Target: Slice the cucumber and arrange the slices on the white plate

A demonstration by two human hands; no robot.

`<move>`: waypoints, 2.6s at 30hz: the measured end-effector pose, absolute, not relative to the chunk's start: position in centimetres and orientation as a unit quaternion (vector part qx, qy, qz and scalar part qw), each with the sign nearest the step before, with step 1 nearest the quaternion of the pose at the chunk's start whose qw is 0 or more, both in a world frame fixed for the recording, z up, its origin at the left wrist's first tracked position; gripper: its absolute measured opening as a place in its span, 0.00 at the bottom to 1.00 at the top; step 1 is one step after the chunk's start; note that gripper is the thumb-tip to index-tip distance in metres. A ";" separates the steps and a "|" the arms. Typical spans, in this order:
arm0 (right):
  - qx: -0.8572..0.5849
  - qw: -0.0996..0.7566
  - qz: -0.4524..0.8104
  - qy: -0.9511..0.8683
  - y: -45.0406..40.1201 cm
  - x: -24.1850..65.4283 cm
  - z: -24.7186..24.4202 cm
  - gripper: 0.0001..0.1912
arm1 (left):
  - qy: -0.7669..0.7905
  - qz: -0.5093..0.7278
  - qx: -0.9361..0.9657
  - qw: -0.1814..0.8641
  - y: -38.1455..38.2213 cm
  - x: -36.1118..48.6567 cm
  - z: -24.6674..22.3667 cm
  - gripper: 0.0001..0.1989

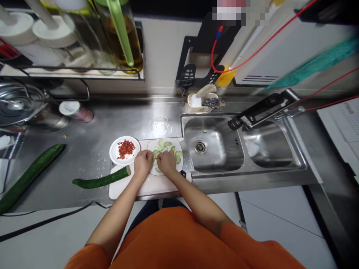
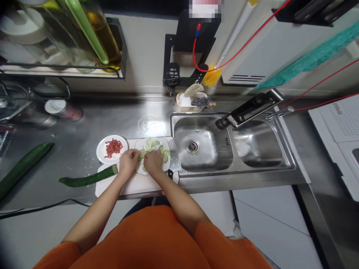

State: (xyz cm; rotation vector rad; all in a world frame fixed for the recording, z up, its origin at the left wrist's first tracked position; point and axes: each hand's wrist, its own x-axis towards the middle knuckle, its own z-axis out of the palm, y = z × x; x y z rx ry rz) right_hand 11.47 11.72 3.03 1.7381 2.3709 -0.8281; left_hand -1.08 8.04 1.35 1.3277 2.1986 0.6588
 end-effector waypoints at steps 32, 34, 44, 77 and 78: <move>0.534 0.033 -0.245 0.808 11.2 12.1 3.1 0.12 | 0.819 0.119 0.526 0.197 7.6 -0.6 1.6 0.12; 0.534 0.037 -0.247 0.808 11.3 12.1 3.0 0.12 | 0.792 0.148 0.559 0.198 7.3 -1.0 1.6 0.12; 0.522 0.037 -0.244 0.817 11.5 12.1 2.3 0.13 | 0.707 0.177 0.653 0.206 6.2 -2.7 1.0 0.12; 0.455 0.029 -0.222 0.862 9.8 13.1 3.3 0.12 | 0.667 0.193 0.688 0.211 6.5 -3.4 0.9 0.12; 0.445 0.032 -0.220 0.867 9.7 13.2 3.3 0.13 | 0.661 0.192 0.693 0.212 6.6 -3.4 0.9 0.13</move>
